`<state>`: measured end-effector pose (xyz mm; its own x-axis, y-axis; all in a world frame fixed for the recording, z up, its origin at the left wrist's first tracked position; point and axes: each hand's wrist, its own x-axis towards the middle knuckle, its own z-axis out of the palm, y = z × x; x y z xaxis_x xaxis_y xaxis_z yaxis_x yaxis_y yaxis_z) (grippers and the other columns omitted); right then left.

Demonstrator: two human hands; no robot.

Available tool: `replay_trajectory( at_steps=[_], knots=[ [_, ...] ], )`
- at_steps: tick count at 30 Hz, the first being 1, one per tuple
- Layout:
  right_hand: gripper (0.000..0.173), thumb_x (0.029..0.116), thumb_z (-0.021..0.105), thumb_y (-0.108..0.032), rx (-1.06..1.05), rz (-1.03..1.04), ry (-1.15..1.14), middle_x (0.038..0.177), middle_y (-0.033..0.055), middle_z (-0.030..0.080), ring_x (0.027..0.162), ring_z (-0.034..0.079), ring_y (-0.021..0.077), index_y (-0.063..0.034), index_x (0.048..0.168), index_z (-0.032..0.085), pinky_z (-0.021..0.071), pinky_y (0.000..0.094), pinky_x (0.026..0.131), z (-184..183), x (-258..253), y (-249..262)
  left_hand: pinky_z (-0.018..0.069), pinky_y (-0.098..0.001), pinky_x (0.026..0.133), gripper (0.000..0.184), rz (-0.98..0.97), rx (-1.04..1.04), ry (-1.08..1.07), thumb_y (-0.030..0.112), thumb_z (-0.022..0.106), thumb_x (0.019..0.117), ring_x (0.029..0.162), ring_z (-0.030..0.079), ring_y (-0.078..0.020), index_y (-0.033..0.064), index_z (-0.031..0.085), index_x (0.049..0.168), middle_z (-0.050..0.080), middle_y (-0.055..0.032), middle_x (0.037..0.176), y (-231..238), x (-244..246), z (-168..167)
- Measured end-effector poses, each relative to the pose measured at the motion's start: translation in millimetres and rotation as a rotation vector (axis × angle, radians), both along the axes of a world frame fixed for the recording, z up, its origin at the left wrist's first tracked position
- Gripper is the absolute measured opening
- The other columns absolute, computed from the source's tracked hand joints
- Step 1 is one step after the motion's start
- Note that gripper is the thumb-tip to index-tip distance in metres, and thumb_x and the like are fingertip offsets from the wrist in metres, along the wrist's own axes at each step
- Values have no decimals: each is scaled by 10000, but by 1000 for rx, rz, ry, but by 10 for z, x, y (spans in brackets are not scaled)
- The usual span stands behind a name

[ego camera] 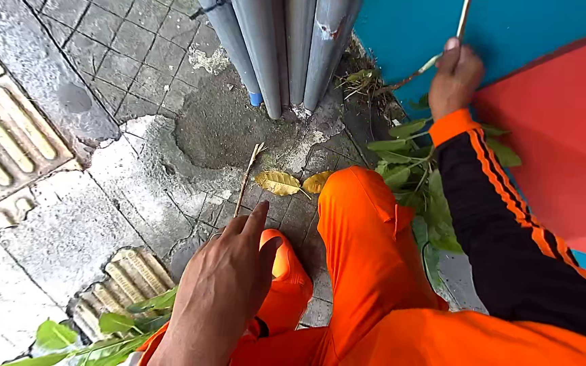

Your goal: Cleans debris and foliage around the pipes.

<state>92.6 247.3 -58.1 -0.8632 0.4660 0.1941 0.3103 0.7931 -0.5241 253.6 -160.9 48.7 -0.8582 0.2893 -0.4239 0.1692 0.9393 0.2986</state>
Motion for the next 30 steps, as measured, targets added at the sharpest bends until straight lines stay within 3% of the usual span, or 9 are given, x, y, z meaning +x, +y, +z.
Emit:
replay_trajectory(
  at_steps=[6, 10, 15, 19, 22, 24, 25, 27, 30],
  knots=[
    [589, 1112, 311, -391, -40, 82, -254, 730, 216, 595, 673, 623, 382, 68, 924, 628, 509, 588, 623, -310, 1531, -69, 560, -595, 670, 489, -51, 37, -15, 358, 658, 984, 832, 710, -412, 136, 602, 1415, 711, -179, 1028, 96, -211, -57],
    [478, 1116, 353, -337, -240, 43, -343, 786, 188, 611, 672, 608, 330, 36, 1101, 651, 520, 556, 639, -660, 1859, -55, 563, -611, 751, 503, -136, 59, -139, 369, 651, 1001, 900, 706, -414, 127, 587, 1437, 706, -198, 1088, 299, -477, -260],
    [404, 1114, 372, -269, -438, -51, -607, 940, 230, 668, 848, 667, 371, 5, 1291, 611, 543, 587, 800, -938, 2587, 142, 559, -602, 852, 456, -222, 216, -347, 345, 632, 1021, 1000, 705, -364, 129, 596, 1421, 702, -169, 1161, 714, -764, -447],
    [395, 1130, 336, -229, -695, -183, -763, 894, 185, 609, 788, 604, 262, 74, 1223, 573, 533, 446, 778, -667, 3017, 64, 543, -532, 980, 412, -76, 412, -748, 308, 561, 1067, 1105, 694, -297, 76, 601, 1405, 694, -168, 1241, 1292, -559, -611],
    [473, 1134, 321, -307, -637, -213, -768, 835, 210, 589, 727, 596, 335, 76, 1118, 597, 513, 538, 700, -390, 2986, -36, 417, -581, 1123, 521, 48, 445, -999, 365, 420, 1115, 1323, 570, -373, 14, 491, 1493, 589, -236, 1419, 1972, -347, -946],
    [510, 1136, 301, -348, -565, -199, -803, 792, 207, 577, 692, 602, 357, 59, 1067, 602, 514, 563, 657, -175, 2906, -151, 372, -503, 1183, 580, 314, 631, -1117, 388, 320, 1131, 1404, 499, -318, -13, 389, 1544, 520, -220, 1504, 2478, -191, -1194],
    [515, 1135, 295, -352, -549, -198, -807, 788, 203, 573, 700, 605, 353, 53, 1037, 599, 513, 556, 660, -106, 2833, -197, 451, -438, 1101, 559, 535, 770, -1135, 386, 293, 1135, 1290, 588, -262, -10, 437, 1503, 602, -192, 1407, 2757, -127, -1283],
    [481, 1129, 331, -274, -553, -209, -740, 838, 228, 617, 805, 639, 363, 90, 1016, 625, 520, 562, 772, -28, 2601, -207, 600, -371, 789, 550, 880, 1019, -1118, 394, 228, 1140, 827, 696, -190, -18, 562, 1288, 684, -114, 961, 3279, -122, -1322],
    [470, 1130, 332, -245, -496, -186, -584, 829, 166, 637, 818, 654, 267, 53, 945, 644, 526, 474, 792, -73, 1895, 22, 489, -245, 469, 487, 1011, 1199, -1012, 367, 208, 1146, 470, 496, -87, 55, 549, 992, 503, 21, 613, 3778, -612, -1282]
  ],
)
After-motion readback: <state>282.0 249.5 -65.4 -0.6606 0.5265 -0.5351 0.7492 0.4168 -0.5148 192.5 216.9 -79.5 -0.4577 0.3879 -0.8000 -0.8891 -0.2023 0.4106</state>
